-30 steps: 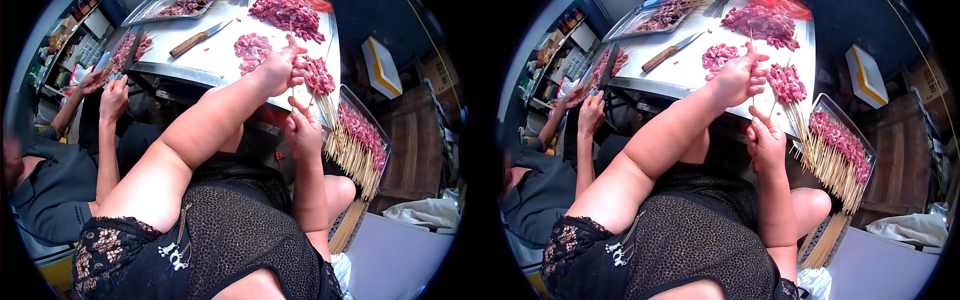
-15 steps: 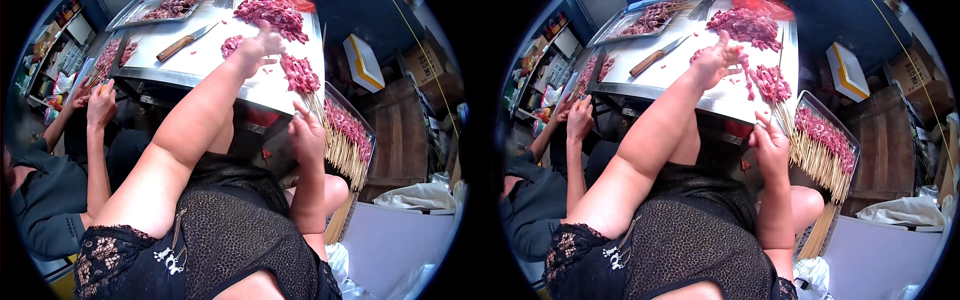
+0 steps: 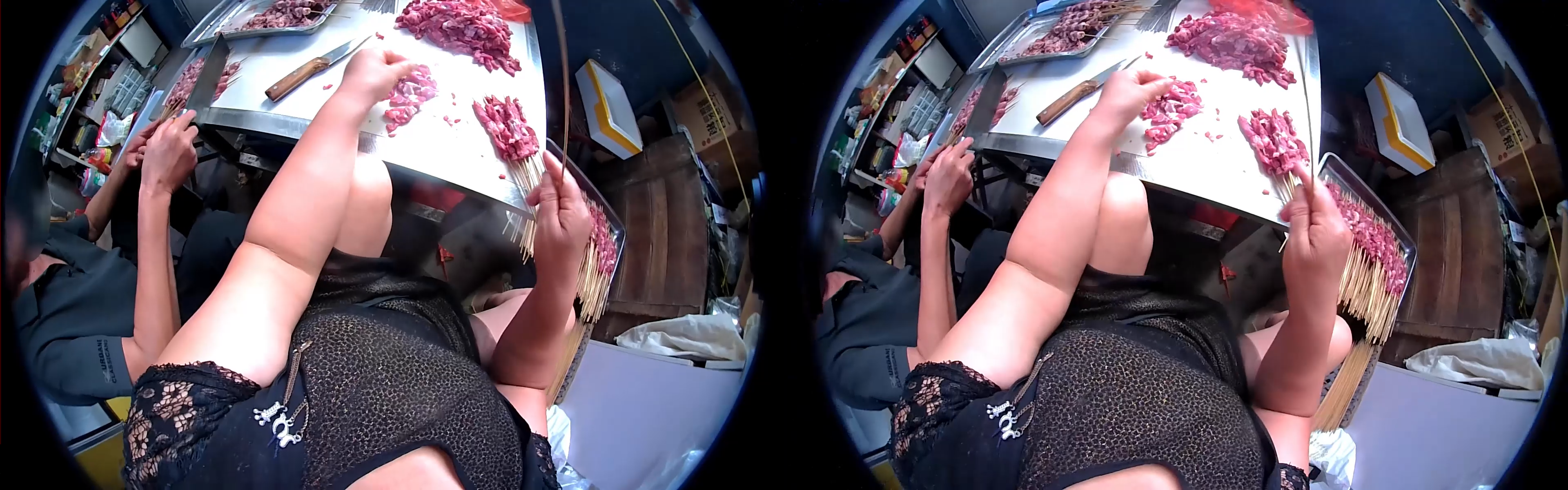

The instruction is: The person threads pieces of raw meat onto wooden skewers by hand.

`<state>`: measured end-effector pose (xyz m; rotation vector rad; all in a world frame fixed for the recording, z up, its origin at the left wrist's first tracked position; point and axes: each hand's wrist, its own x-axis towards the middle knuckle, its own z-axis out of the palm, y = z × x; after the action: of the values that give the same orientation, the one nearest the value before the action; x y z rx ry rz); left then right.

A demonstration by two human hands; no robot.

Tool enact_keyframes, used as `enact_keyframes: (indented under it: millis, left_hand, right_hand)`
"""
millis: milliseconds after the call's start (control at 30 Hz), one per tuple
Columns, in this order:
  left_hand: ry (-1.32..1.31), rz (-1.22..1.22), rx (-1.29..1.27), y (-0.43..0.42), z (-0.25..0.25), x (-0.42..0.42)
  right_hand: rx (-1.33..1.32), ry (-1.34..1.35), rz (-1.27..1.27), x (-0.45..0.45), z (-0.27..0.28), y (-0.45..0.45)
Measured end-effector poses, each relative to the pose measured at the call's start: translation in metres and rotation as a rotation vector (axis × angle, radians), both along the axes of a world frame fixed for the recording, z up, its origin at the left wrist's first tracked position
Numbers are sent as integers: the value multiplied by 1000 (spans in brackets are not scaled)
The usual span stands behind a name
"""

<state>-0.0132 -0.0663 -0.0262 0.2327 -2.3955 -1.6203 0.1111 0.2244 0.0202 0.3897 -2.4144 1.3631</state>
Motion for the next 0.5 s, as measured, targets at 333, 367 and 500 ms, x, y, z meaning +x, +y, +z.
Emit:
enact_keyframes:
  millis: [333, 367, 500]
  left_hand:
    - [-9, -143, -740, 20, 6, -17]
    - [-29, -90, -835, 21, 8, -16]
    - [33, -26, -479, 30, 12, -8]
  right_hand:
    - [-668, -488, 313, -11, -69, -19]
    - [-684, -479, 324, -10, -73, -17]
    - [-696, -479, 286, -5, -79, -15]
